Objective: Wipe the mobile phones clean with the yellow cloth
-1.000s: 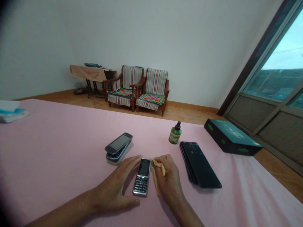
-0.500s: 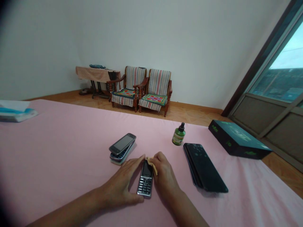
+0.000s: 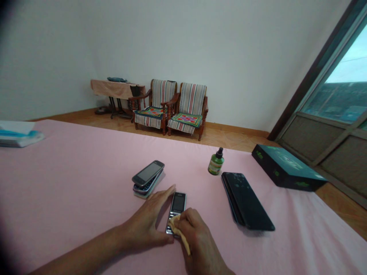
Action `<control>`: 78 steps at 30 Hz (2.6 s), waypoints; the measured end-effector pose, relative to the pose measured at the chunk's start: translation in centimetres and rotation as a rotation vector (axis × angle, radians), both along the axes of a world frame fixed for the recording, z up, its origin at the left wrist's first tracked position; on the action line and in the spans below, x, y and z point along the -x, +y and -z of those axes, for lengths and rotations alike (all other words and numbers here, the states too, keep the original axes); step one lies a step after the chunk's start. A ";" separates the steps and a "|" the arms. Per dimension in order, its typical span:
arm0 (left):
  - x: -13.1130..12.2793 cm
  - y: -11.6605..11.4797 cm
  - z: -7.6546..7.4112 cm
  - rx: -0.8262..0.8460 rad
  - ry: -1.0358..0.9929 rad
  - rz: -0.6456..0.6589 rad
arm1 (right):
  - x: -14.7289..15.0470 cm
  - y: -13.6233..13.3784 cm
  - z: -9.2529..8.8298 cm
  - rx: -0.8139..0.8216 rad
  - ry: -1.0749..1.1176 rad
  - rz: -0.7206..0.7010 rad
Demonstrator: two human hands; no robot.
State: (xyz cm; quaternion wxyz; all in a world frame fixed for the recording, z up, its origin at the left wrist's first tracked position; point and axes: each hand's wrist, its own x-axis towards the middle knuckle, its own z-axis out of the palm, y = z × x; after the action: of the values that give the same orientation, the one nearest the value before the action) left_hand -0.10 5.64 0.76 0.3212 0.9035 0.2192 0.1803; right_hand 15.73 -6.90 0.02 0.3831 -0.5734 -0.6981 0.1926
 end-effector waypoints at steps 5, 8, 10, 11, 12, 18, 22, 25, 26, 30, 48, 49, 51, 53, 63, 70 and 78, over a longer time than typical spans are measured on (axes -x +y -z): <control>-0.1 0.0 0.1 -0.010 -0.012 0.009 | -0.1 0.0 -1.5 0.061 0.040 -0.089; -0.1 0.0 0.0 0.000 -0.004 0.003 | -1.0 1.7 -2.3 0.017 0.027 -0.002; -0.1 -0.1 -0.1 0.006 -0.004 -0.004 | -1.7 3.5 -2.4 -0.047 -0.010 0.100; -0.1 -0.1 -0.1 0.008 -0.006 -0.007 | -2.0 4.4 -2.3 -0.065 -0.029 0.129; -0.1 -0.1 -0.1 0.010 -0.009 -0.011 | -2.1 5.2 -2.1 -0.069 -0.046 0.137; 0.0 0.0 0.2 0.023 -0.029 -0.012 | -0.8 5.2 -1.5 -0.038 -0.033 0.079; 0.2 -0.2 -0.2 0.021 -0.086 0.017 | 0.3 2.2 -1.4 -0.014 0.043 0.044; 0.3 -0.9 -0.9 0.012 -0.133 0.029 | 0.0 1.2 -1.2 -0.022 0.141 0.194; 0.3 -1.3 -1.2 0.017 -0.136 0.031 | -0.2 1.2 -1.2 -0.023 0.200 0.267; 0.3 -2.6 -1.8 0.067 -0.100 0.011 | -0.8 2.1 -1.3 0.042 0.481 0.388; 0.1 -3.0 -1.7 0.060 -0.149 -0.115 | 0.1 1.9 -3.1 0.170 0.878 0.244; 0.1 -2.9 -1.5 0.061 -0.158 -0.126 | 0.0 2.0 -3.0 0.158 0.839 0.261; 0.1 -2.7 -1.3 0.025 -0.182 -0.131 | -0.4 2.3 -2.7 0.103 0.734 0.342; 0.2 -2.5 -1.2 -0.041 -0.216 -0.134 | -1.0 2.6 -2.3 0.034 0.612 0.434; 0.4 -2.8 -1.2 -0.146 -0.230 -0.075 | -3.3 4.0 -0.9 -0.282 0.232 0.516; 0.2 -3.1 -1.5 -0.092 -0.240 -0.110 | -0.1 3.4 -0.5 -0.308 0.129 0.295; 0.1 -2.9 -1.3 0.005 -0.210 -0.209 | 2.7 2.3 -0.4 -0.313 0.203 0.159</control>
State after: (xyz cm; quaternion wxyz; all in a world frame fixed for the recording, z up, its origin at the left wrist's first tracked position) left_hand -0.18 2.72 2.05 0.3241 0.8511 0.2777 0.3056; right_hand 13.07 -4.64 0.37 0.5502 -0.5377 -0.6298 0.1077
